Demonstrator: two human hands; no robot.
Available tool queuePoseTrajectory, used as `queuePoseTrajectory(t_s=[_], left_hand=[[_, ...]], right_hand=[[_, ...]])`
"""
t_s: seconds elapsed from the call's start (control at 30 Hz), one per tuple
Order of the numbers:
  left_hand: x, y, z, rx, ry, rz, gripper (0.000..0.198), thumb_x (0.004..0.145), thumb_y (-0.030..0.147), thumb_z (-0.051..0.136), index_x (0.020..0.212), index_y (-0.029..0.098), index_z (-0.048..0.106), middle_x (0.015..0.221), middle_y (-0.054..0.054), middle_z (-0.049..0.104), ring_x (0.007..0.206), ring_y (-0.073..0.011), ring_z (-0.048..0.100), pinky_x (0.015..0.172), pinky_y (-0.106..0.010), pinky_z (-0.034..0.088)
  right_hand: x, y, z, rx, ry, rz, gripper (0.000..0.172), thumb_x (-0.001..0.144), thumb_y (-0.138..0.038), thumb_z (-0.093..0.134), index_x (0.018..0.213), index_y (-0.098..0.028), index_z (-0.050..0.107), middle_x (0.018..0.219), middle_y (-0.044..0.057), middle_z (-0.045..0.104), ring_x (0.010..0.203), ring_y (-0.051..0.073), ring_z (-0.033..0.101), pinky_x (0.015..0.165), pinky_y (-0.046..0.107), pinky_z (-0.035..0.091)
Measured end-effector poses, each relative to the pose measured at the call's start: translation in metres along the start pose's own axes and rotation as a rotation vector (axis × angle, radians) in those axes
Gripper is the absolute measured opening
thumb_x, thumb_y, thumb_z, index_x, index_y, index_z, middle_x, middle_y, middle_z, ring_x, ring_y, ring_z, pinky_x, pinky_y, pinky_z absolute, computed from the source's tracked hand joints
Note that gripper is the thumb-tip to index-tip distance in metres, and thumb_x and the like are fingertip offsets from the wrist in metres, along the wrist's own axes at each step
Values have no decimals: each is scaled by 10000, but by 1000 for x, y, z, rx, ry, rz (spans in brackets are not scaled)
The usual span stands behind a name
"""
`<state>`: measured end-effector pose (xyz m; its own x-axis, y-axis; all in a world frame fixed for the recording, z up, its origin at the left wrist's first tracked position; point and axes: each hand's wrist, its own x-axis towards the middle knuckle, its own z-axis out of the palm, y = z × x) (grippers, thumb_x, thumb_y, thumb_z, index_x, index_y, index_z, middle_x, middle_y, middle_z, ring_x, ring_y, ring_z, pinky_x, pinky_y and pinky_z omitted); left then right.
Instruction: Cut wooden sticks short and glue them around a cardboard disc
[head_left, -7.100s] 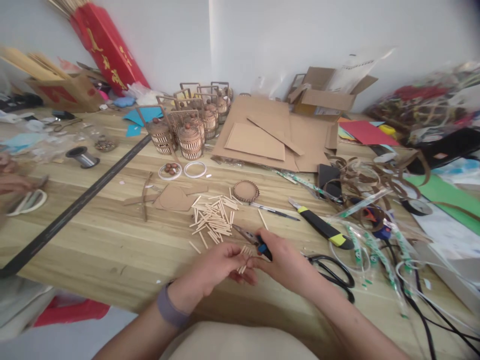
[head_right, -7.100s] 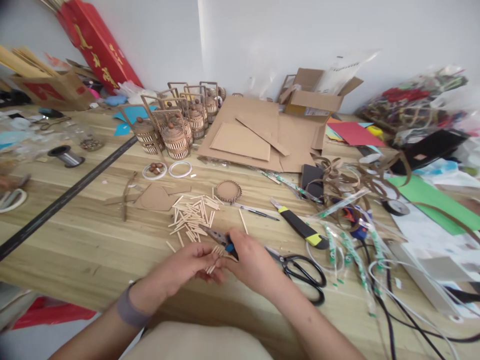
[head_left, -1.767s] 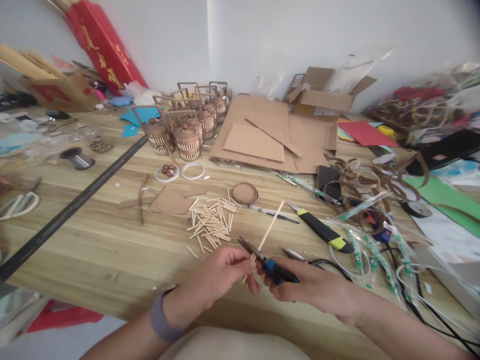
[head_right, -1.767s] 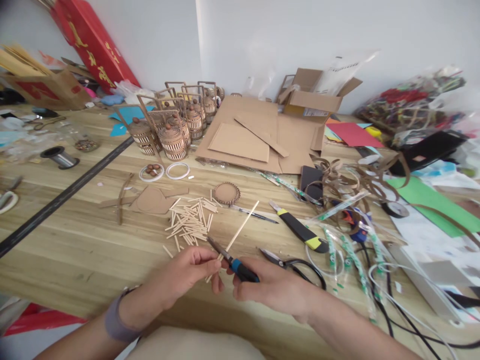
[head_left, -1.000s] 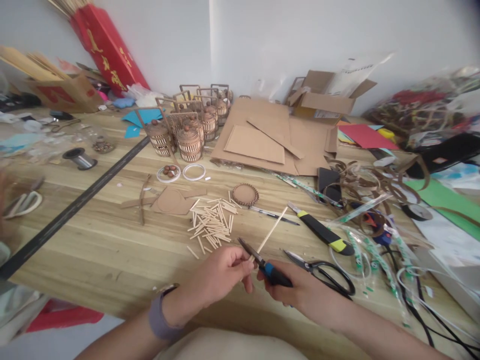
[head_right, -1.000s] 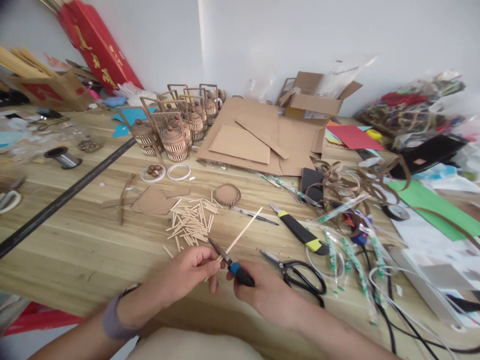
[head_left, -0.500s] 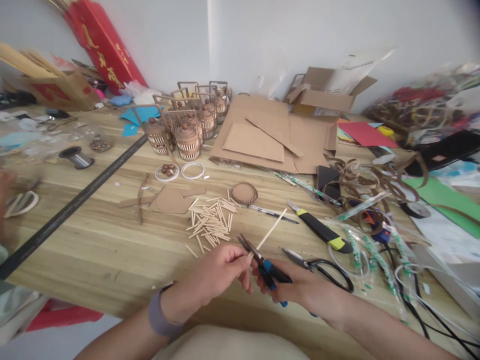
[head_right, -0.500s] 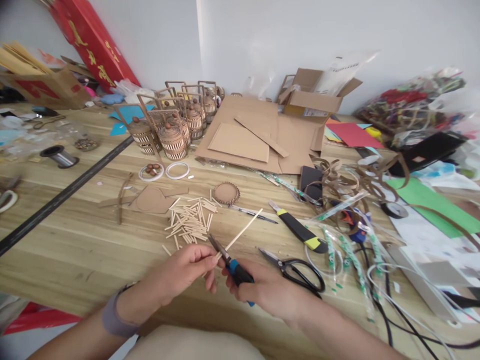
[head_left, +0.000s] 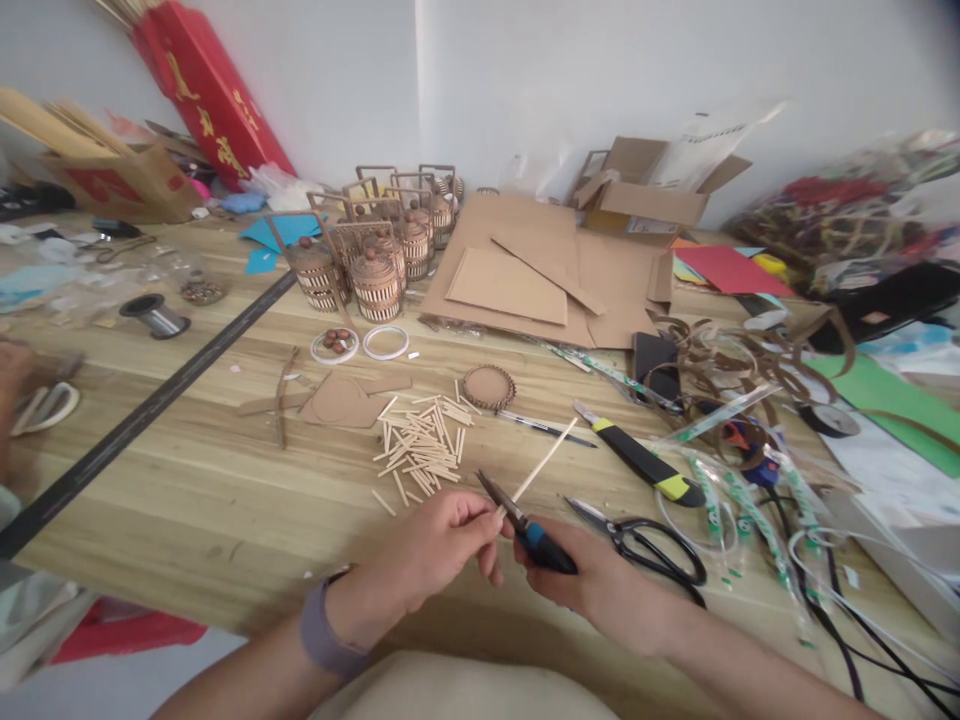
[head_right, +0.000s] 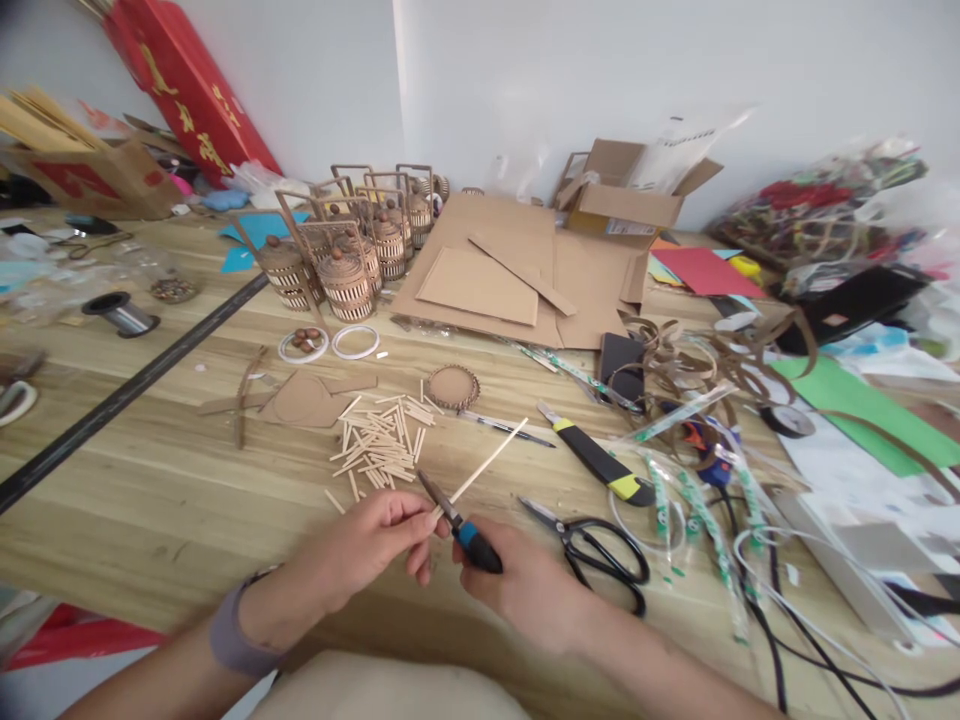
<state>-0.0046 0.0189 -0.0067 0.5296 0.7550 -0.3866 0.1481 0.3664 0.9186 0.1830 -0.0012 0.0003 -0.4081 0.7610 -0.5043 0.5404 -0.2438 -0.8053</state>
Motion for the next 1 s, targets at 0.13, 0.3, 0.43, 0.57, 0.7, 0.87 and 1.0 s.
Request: queuePoseTrajectory(t_s=[0.13, 0.3, 0.43, 0.57, 0.7, 0.87, 1.0], left_hand=[[-3, 2, -6, -21, 30, 50, 354, 856, 481, 495, 640, 200, 496, 554, 40, 513, 619, -162, 603, 738, -295, 448], [-6, 6, -22, 85, 200, 120, 339, 916, 421, 437, 666, 202, 503, 615, 24, 553, 653, -161, 590, 770, -294, 428], [-4, 5, -18, 464, 210, 110, 301, 937, 339, 388, 702, 210, 524, 628, 0, 601, 647, -180, 574, 681, -285, 399], [-4, 2, -5, 722, 278, 199, 257, 935, 264, 381, 781, 207, 578, 775, -60, 669, 750, -226, 619, 692, -307, 401], [-3, 0, 1, 902, 291, 174, 244, 910, 158, 376, 936, 199, 616, 853, -103, 696, 792, -263, 648, 720, -340, 428], [4, -3, 6, 1002, 313, 75, 272, 887, 89, 356, 920, 182, 609, 850, -143, 692, 819, -287, 659, 754, -377, 449], [7, -3, 7, 903, 333, -1, 248, 901, 119, 352, 878, 178, 592, 815, -152, 671, 827, -304, 655, 773, -404, 447]], right_hand=[[-4, 2, -5, 38, -39, -59, 176, 725, -284, 547, 869, -183, 551, 896, 39, 590, 851, 205, 527, 753, 326, 424], [-14, 11, -9, -193, 231, -162, 190, 896, -348, 452, 946, -196, 556, 893, 77, 641, 829, 223, 600, 761, 356, 478], [-10, 9, -9, -475, 544, -456, 164, 900, -198, 446, 1048, -222, 512, 1289, 158, 556, 1181, 270, 547, 904, 381, 469], [9, 2, -5, -662, 622, -558, 228, 869, -122, 455, 1071, -213, 506, 1333, 163, 539, 1184, 282, 547, 877, 378, 487], [26, 4, 2, -799, 680, -431, 159, 871, -157, 477, 1009, -200, 543, 975, 112, 651, 872, 271, 615, 715, 357, 486], [33, 4, 11, -875, 718, -270, 113, 853, -175, 514, 950, -205, 562, 906, 81, 647, 799, 252, 610, 664, 321, 424], [37, -3, 14, -913, 714, -188, 116, 815, -155, 558, 920, -201, 570, 913, 100, 645, 810, 262, 602, 680, 325, 401]])
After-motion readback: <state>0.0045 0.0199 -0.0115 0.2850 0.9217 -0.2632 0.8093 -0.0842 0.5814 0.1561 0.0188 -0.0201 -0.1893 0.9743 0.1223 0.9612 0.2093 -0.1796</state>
